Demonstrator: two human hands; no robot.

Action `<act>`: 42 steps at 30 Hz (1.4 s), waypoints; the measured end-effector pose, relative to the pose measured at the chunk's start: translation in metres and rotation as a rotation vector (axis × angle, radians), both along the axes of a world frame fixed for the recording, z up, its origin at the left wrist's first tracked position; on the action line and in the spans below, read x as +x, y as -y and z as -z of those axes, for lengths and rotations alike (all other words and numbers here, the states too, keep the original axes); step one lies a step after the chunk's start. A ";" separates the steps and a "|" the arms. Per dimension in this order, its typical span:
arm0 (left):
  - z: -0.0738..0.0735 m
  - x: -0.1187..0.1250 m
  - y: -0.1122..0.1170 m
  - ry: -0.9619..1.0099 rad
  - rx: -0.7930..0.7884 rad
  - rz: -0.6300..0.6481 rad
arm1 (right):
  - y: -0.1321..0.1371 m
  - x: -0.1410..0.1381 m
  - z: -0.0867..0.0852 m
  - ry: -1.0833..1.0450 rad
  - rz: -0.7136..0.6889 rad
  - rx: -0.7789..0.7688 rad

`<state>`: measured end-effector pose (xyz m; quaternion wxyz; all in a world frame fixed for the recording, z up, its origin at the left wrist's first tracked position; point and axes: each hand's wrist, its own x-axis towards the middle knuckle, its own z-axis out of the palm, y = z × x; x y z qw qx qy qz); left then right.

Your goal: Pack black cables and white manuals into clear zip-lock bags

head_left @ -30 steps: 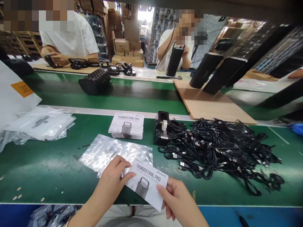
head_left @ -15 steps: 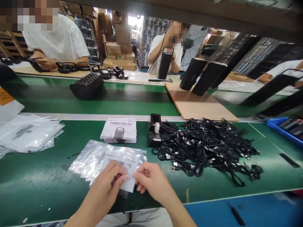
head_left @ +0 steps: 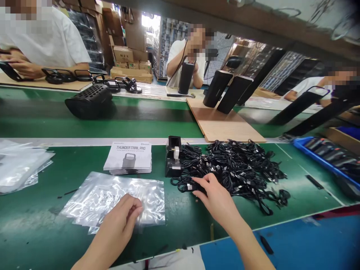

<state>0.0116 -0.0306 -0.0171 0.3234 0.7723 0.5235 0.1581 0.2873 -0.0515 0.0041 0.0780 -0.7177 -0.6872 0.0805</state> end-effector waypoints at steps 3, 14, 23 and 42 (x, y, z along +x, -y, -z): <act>-0.002 0.001 0.000 0.000 -0.012 -0.018 | -0.007 -0.005 0.002 -0.116 -0.030 0.101; -0.006 0.001 0.003 0.111 -0.062 -0.091 | 0.009 -0.097 0.007 -1.583 0.393 0.110; -0.013 -0.001 0.008 0.277 0.091 -0.145 | 0.009 -0.135 0.017 -1.317 0.173 0.019; -0.070 -0.043 -0.032 0.952 -0.221 -0.158 | -0.069 -0.127 -0.166 -0.324 -0.927 0.155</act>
